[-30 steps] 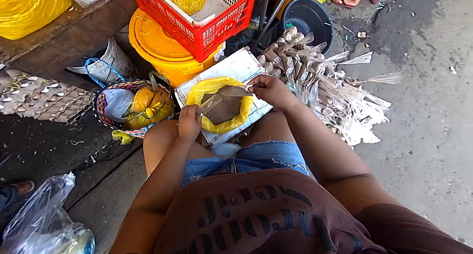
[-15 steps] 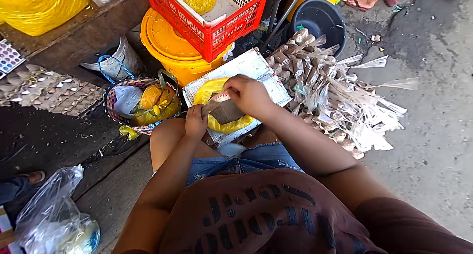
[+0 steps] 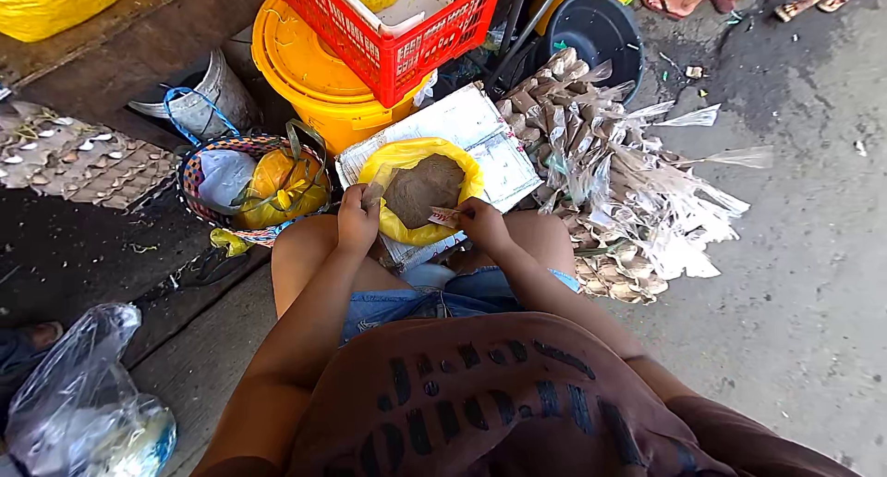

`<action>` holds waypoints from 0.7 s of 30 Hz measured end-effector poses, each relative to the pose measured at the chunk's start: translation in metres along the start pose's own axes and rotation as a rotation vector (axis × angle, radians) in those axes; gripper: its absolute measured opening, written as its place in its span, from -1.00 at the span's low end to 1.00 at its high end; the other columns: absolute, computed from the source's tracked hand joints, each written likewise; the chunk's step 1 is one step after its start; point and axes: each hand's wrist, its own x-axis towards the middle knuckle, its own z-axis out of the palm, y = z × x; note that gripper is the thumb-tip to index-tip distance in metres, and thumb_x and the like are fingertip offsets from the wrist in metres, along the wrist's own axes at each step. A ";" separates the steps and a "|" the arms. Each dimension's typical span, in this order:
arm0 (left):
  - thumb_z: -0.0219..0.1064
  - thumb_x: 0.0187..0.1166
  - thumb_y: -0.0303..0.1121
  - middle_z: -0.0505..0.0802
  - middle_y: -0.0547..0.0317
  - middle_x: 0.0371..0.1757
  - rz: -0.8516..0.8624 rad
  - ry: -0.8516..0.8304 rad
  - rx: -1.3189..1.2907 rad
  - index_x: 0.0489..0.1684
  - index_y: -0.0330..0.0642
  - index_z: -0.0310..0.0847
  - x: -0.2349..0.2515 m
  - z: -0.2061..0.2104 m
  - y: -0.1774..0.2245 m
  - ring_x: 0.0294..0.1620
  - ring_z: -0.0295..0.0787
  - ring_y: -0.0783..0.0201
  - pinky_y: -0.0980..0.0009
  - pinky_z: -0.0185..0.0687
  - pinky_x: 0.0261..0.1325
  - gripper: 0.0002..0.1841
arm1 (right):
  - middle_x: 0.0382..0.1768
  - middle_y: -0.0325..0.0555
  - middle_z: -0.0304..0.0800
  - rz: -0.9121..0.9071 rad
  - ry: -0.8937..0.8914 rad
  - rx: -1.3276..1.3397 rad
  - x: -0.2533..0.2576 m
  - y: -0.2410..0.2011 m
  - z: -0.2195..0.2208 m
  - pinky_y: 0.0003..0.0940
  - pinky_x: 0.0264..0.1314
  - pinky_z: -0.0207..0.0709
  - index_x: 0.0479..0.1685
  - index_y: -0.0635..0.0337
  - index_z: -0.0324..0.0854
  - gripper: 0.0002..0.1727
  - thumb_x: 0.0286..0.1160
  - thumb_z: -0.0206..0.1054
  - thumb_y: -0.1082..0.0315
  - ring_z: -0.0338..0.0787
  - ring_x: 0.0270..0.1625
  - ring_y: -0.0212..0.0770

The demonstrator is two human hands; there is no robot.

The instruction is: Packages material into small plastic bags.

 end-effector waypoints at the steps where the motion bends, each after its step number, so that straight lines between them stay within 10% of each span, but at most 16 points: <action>1: 0.37 0.59 -0.50 0.75 -0.31 0.25 0.007 -0.006 0.014 0.25 -0.46 0.59 0.000 0.001 0.000 0.29 0.73 -0.12 -0.04 0.57 0.43 -0.67 | -0.09 0.16 0.84 -0.012 -0.005 0.029 0.001 -0.003 0.007 0.09 0.16 0.67 0.12 0.33 0.68 -0.77 0.64 0.32 0.40 0.85 -0.05 0.06; 10: 0.38 0.51 -0.55 0.77 -0.34 0.08 0.204 0.028 0.146 0.10 -0.47 0.65 -0.006 0.006 -0.010 0.14 0.76 -0.21 -0.09 0.64 0.29 -0.74 | -0.22 0.08 0.85 -0.102 -0.034 0.182 0.037 -0.018 0.036 0.00 0.02 0.71 0.14 0.28 0.68 -0.78 0.69 0.27 0.37 0.85 -0.25 -0.05; 21: 0.48 0.48 -0.49 0.76 -0.34 0.12 0.222 -0.017 0.189 0.16 -0.46 0.64 -0.002 0.008 -0.010 0.20 0.74 -0.25 -0.12 0.62 0.33 -0.66 | -0.29 -0.14 0.75 -0.312 0.061 0.240 0.011 -0.029 -0.083 -0.41 -0.19 0.55 0.06 0.27 0.67 -0.85 0.65 0.31 0.42 0.63 -0.35 -0.40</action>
